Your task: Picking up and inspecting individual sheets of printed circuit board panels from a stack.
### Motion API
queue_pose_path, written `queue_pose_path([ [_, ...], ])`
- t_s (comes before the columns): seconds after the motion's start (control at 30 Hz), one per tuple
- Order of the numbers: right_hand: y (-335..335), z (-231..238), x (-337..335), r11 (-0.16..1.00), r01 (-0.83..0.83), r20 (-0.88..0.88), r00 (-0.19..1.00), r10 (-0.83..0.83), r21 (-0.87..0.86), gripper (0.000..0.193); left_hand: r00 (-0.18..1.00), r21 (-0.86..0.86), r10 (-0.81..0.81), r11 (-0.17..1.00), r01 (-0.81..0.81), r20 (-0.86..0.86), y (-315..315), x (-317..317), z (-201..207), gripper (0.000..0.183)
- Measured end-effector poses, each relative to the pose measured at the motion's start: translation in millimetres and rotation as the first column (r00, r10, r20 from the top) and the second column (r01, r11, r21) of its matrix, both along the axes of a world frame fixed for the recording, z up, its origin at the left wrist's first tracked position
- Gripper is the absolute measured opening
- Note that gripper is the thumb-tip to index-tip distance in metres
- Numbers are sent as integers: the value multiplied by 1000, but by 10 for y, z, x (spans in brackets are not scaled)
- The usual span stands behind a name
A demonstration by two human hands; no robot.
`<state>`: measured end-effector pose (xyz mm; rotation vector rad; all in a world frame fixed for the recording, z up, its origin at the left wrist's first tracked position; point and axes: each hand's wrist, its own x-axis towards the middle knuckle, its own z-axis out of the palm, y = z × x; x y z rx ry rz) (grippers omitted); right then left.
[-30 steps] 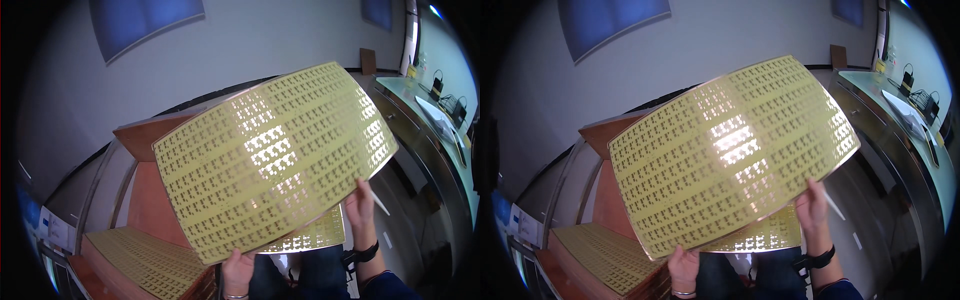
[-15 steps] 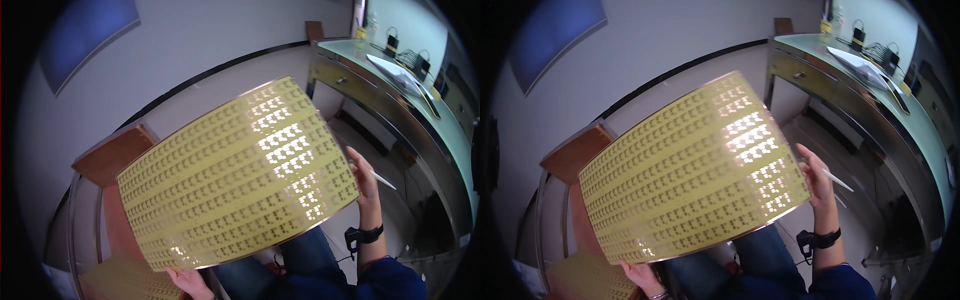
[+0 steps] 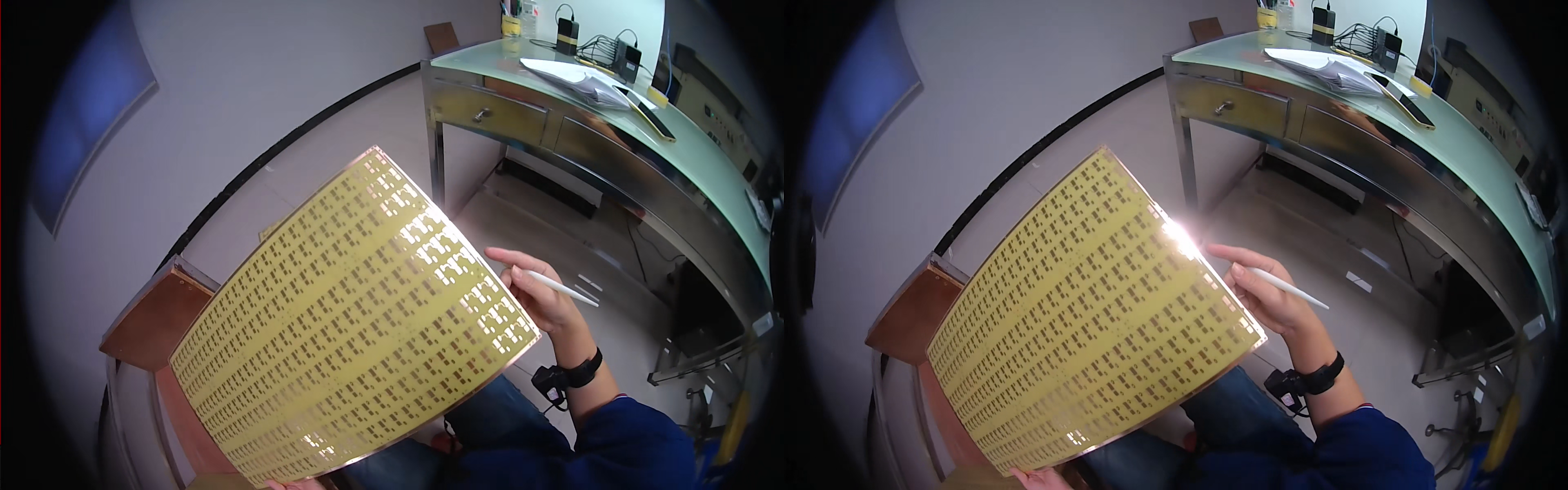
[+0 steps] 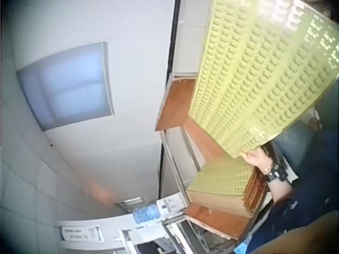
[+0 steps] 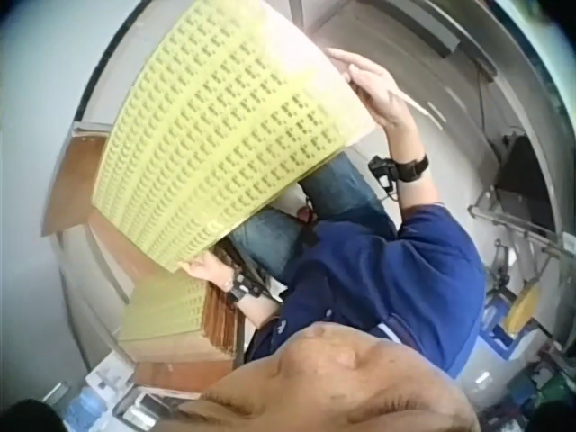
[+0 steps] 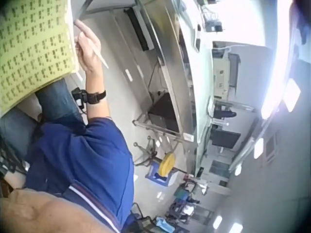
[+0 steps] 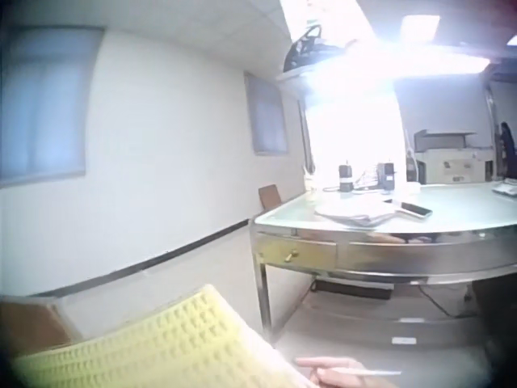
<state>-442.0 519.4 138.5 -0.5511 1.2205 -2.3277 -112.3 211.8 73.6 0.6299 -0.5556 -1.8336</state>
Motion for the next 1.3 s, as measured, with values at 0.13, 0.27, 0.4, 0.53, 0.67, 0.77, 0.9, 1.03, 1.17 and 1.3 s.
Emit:
queue_pose_path([
  [0.13,74,-221,-43,969,-111,-4,993,115,223,41,999,-35,10,999,-8,41,-146,-252,-87,56],
  [0.27,206,-88,-9,821,-178,-291,877,383,543,38,997,-37,-65,997,64,-48,-258,-426,-138,56],
  [0.4,264,-125,7,776,-203,-331,819,469,597,34,981,-38,-148,989,144,-123,-368,-616,-212,55],
  [0.53,272,-131,25,768,-212,-304,830,468,604,32,958,-33,-224,975,222,-179,-446,-763,-302,55],
  [0.67,250,-108,-3,777,-191,-352,809,471,600,32,934,-26,-277,960,278,-225,-493,-814,-372,54],
  [0.77,182,-134,-81,793,-191,-366,808,462,579,31,926,-22,-280,959,284,-254,-532,-722,-419,54],
  [0.9,160,-433,-345,886,-396,-21,911,413,241,30,933,-3,-219,974,227,-287,-548,-320,-496,54],
  [1.03,-215,-275,-212,963,-241,144,964,224,118,36,986,21,45,999,-42,-161,-270,176,-67,58],
  [1.17,-450,-225,-164,962,-271,177,948,263,23,38,942,-41,73,995,-92,-328,-124,161,49,56],
  [1.3,-736,-5,34,934,-355,102,931,350,38,38,954,65,244,970,-236,-177,378,140,187,48],
])
